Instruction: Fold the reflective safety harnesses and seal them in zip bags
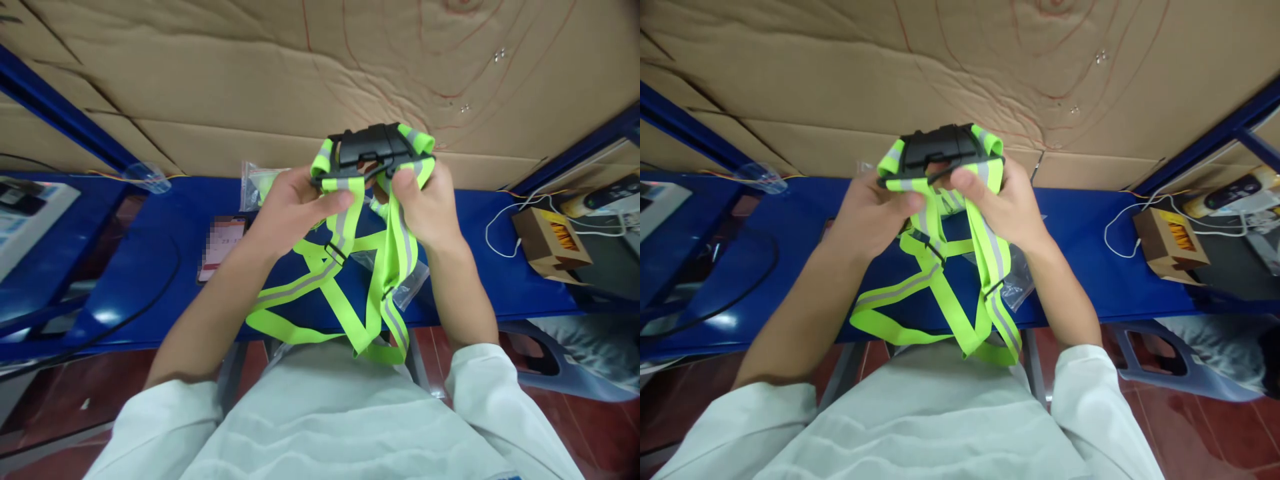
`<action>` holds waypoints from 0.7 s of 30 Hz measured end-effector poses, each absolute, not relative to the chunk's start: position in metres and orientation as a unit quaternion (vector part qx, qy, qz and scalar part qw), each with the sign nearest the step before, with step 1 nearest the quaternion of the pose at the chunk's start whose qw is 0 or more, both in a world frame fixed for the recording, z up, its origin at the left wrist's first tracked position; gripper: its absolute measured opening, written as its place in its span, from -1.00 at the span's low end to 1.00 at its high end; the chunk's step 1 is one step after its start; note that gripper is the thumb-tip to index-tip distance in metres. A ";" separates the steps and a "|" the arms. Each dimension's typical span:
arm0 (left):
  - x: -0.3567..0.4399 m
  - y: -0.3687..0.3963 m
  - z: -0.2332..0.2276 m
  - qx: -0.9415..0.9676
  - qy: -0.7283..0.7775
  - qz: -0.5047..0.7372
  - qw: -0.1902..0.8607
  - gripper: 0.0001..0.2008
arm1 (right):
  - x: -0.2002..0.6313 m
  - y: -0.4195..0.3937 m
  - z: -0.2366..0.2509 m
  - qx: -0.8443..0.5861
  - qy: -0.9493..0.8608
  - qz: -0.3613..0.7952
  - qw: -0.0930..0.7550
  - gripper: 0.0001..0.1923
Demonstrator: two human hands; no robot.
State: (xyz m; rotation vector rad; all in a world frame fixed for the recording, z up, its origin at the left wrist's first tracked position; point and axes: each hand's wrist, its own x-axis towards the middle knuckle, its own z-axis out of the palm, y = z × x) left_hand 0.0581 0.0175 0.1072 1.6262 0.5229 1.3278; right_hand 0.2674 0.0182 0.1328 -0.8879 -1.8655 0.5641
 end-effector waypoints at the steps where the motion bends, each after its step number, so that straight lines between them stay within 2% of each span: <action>1: 0.065 0.017 0.114 0.657 0.228 0.540 0.474 -0.62 | 0.265 0.018 0.140 -0.383 -0.765 0.196 0.479 -0.22; 3: 0.077 0.017 0.125 0.646 0.256 0.535 0.480 -0.64 | 0.263 0.018 0.151 -0.425 -0.752 0.122 0.489 -0.28; 5: 0.085 0.021 0.129 0.631 0.285 0.538 0.481 -0.63 | 0.262 0.020 0.156 -0.448 -0.738 0.101 0.493 -0.32; 9: 0.085 0.037 0.125 0.617 0.346 0.537 0.460 -0.49 | 0.264 0.026 0.152 -0.401 -0.753 0.262 0.451 -0.47; 12: 0.078 0.045 0.122 0.625 0.352 0.505 0.480 -0.50 | 0.262 0.036 0.141 -0.372 -0.723 0.358 0.460 -0.49; 17: 0.074 0.049 0.121 0.589 0.359 0.510 0.514 -0.66 | 0.250 0.059 0.118 -0.380 -0.663 0.408 0.500 -0.48; 21: 0.070 0.055 0.114 0.629 0.344 0.508 0.478 -0.62 | 0.247 0.070 0.109 -0.373 -0.665 0.437 0.477 -0.43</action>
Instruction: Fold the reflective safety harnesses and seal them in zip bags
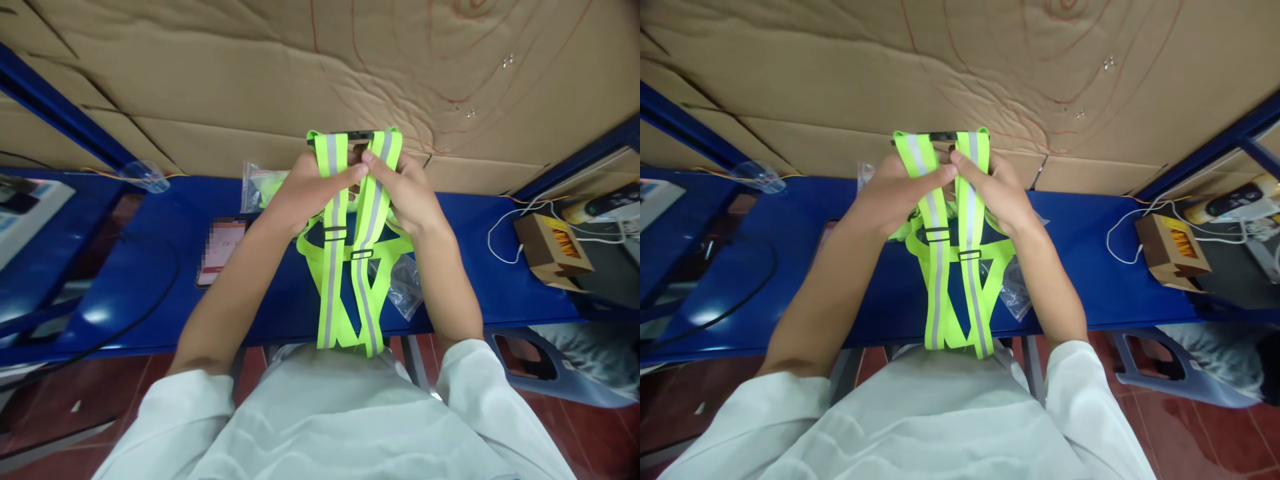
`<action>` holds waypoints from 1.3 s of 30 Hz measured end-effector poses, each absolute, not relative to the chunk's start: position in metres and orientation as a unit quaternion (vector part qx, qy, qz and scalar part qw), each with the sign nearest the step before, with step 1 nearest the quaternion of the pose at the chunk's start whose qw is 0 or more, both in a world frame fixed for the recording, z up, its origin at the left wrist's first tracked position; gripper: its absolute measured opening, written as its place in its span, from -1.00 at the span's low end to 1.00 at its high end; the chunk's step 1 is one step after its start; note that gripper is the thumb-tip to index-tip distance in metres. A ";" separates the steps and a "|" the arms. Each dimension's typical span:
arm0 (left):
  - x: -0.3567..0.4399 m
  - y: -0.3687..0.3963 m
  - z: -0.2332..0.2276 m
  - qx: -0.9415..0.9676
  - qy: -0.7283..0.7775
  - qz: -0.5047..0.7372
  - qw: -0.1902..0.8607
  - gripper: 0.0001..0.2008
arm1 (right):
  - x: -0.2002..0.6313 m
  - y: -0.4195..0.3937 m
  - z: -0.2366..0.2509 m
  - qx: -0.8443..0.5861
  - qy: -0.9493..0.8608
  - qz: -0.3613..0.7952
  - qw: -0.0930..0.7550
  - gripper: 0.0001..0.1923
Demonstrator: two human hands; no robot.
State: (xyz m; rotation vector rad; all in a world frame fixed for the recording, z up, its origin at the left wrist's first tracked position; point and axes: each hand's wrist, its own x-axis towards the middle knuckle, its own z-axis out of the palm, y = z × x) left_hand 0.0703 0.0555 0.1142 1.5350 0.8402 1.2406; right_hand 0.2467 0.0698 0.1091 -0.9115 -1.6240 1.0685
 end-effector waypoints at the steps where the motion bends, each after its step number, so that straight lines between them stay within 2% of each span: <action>1: 0.069 0.058 0.112 0.637 0.341 0.505 0.472 -0.61 | 0.247 0.070 0.109 -0.371 -0.679 0.435 0.461 -0.40; 6: 0.066 0.063 0.108 0.638 0.354 0.528 0.435 -0.58 | 0.257 0.066 0.120 -0.382 -0.728 0.371 0.431 -0.39; 10: 0.069 0.061 0.109 0.634 0.352 0.537 0.431 -0.57 | 0.263 0.063 0.127 -0.385 -0.733 0.334 0.450 -0.47; 19: 0.082 0.056 0.108 0.617 0.335 0.549 0.453 -0.60 | 0.260 0.063 0.123 -0.338 -0.701 0.377 0.503 -0.58; 23: 0.085 0.052 0.110 0.615 0.306 0.529 0.499 -0.59 | 0.255 0.065 0.118 -0.377 -0.684 0.312 0.541 -0.55; 26: 0.085 0.049 0.112 0.594 0.291 0.528 0.533 -0.57 | 0.253 0.064 0.116 -0.405 -0.708 0.240 0.526 -0.47; 29: 0.086 0.047 0.110 0.579 0.283 0.514 0.566 -0.55 | 0.253 0.060 0.119 -0.411 -0.708 0.235 0.523 -0.46; 33: 0.086 0.048 0.108 0.585 0.323 0.524 0.527 -0.59 | 0.263 0.052 0.137 -0.392 -0.755 0.239 0.469 -0.50; 37: 0.077 0.050 0.108 0.640 0.361 0.465 0.494 -0.56 | 0.281 0.042 0.161 -0.362 -0.828 0.155 0.398 -0.27; 39: 0.075 0.050 0.108 0.653 0.370 0.440 0.493 -0.55 | 0.286 0.037 0.166 -0.347 -0.853 0.139 0.364 -0.39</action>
